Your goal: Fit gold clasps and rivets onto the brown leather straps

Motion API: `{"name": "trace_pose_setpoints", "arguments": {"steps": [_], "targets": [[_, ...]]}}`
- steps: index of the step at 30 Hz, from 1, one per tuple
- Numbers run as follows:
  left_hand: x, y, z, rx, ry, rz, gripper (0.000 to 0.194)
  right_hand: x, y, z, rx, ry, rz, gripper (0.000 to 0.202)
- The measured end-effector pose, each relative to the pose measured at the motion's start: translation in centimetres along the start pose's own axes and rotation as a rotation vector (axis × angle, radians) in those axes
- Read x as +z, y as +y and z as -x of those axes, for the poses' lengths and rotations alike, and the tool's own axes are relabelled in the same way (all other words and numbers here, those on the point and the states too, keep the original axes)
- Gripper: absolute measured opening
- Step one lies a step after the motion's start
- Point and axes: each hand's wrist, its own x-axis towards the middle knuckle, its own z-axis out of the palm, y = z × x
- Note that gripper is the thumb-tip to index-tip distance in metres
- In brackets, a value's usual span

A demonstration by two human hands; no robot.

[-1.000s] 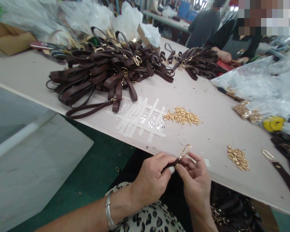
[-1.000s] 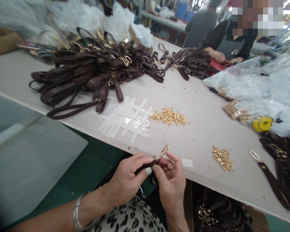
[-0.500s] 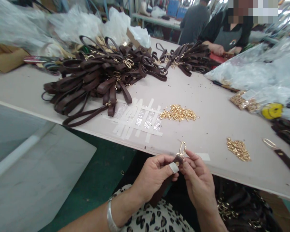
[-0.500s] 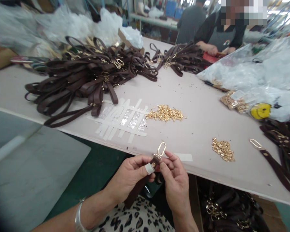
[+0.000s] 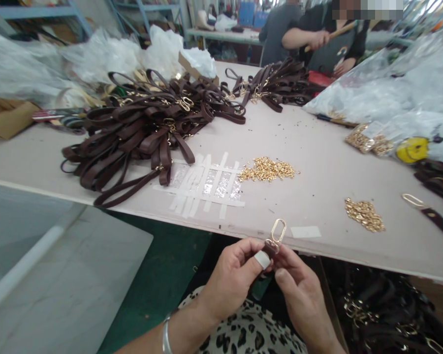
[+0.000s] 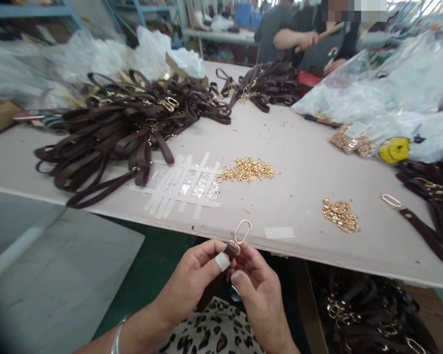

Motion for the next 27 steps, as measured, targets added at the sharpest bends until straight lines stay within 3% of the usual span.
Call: {"name": "trace_pose_setpoints", "arguments": {"steps": [5,11,15,18,21,27], "targets": [[0.2,-0.7,0.6,0.142,0.017,-0.148,0.015,1.5,-1.0,0.8,-0.043,-0.003,0.139,0.031],[0.4,-1.7,0.8,0.117,0.080,-0.086,0.012,1.4,-0.1,1.0,-0.004,0.012,0.146,0.034],[0.5,-1.6,0.4,0.005,0.083,0.167,0.012,1.4,0.1,1.1,-0.009,0.013,0.123,0.040],[0.4,-1.3,0.1,-0.057,0.116,0.433,0.014,1.5,0.1,1.5,-0.008,-0.024,0.068,0.060],[0.1,-0.9,-0.1,-0.081,0.157,0.550,0.013,1.4,0.3,1.9,0.117,-0.079,0.031,0.071],[-0.5,-0.3,0.4,-0.146,0.322,0.470,0.015,1.2,0.5,1.9,0.393,-0.328,-0.098,0.056]]}}
